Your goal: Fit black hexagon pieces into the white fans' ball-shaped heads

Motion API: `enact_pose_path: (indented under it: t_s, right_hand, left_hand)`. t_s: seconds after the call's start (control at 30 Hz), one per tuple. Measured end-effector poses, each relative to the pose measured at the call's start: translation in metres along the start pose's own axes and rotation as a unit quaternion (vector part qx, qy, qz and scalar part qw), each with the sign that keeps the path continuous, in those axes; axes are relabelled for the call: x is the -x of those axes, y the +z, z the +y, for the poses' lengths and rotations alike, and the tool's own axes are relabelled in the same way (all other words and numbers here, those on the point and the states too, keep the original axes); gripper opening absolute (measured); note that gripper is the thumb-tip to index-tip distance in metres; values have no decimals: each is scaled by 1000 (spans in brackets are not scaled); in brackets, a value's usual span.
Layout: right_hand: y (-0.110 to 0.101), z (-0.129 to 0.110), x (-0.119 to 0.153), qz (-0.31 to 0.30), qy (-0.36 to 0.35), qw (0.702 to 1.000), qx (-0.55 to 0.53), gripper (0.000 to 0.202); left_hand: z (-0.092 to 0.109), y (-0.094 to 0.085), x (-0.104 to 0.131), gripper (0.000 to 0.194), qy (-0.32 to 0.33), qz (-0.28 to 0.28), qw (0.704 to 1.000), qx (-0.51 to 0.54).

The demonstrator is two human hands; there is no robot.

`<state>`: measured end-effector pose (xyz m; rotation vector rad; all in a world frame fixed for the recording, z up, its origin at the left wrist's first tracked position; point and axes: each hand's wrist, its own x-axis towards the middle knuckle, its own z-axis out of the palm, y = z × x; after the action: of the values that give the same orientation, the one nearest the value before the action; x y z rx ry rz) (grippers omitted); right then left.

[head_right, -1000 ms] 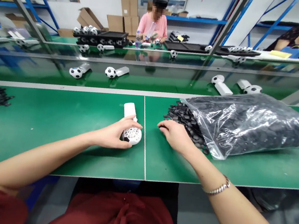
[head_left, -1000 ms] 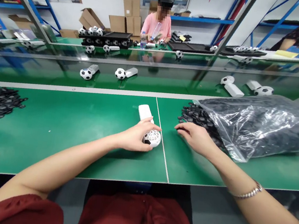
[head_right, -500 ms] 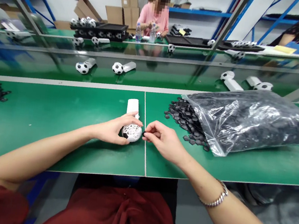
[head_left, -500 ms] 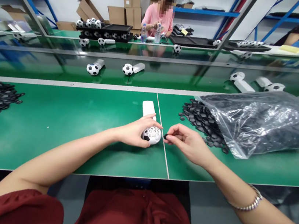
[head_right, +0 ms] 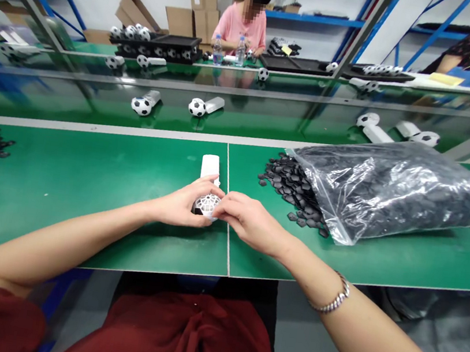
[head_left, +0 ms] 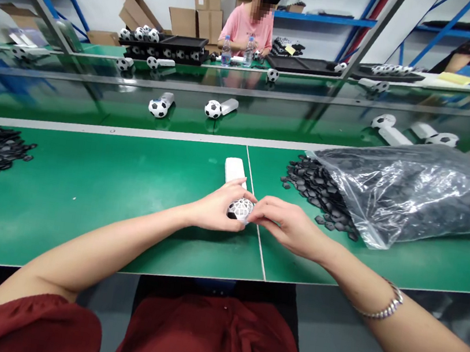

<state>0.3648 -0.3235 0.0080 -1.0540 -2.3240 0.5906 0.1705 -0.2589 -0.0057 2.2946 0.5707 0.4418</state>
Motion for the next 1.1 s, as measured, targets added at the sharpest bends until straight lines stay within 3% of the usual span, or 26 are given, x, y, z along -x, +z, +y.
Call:
enact_pose_path:
  t_s: [0.1, 0.23, 0.57, 0.63, 0.73, 0.83, 1.03, 1.1]
  right_hand:
    - [3, 3, -4, 17, -8, 1000, -15, 13]
    - [7, 9, -6, 62, 46, 994, -73, 2]
    - [16, 27, -9, 69, 150, 964, -206, 24]
    - [6, 42, -10, 85, 171, 968, -161, 21]
    - [-14, 71, -9, 151, 238, 958, 63, 12]
    - [-27, 92, -5, 114, 263, 927, 241, 14]
    - [-25, 96, -1, 71, 235, 926, 285, 21]
    - [-25, 95, 2, 72, 227, 929, 284, 25]
  left_hand:
    - [3, 2, -1, 38, -7, 16, 1000, 12]
    - [7, 6, -2, 31, -19, 42, 999, 23]
    - [3, 4, -5, 32, -11, 24, 999, 25]
    - [3, 2, -5, 34, -12, 14, 1000, 21]
    - [2, 0, -4, 36, -19, 10, 1000, 18]
    - [1, -2, -4, 36, -20, 2, 1000, 20]
    - [-2, -10, 4, 31, 20, -38, 999, 33]
    - [-2, -9, 11, 33, -1, -14, 1000, 27]
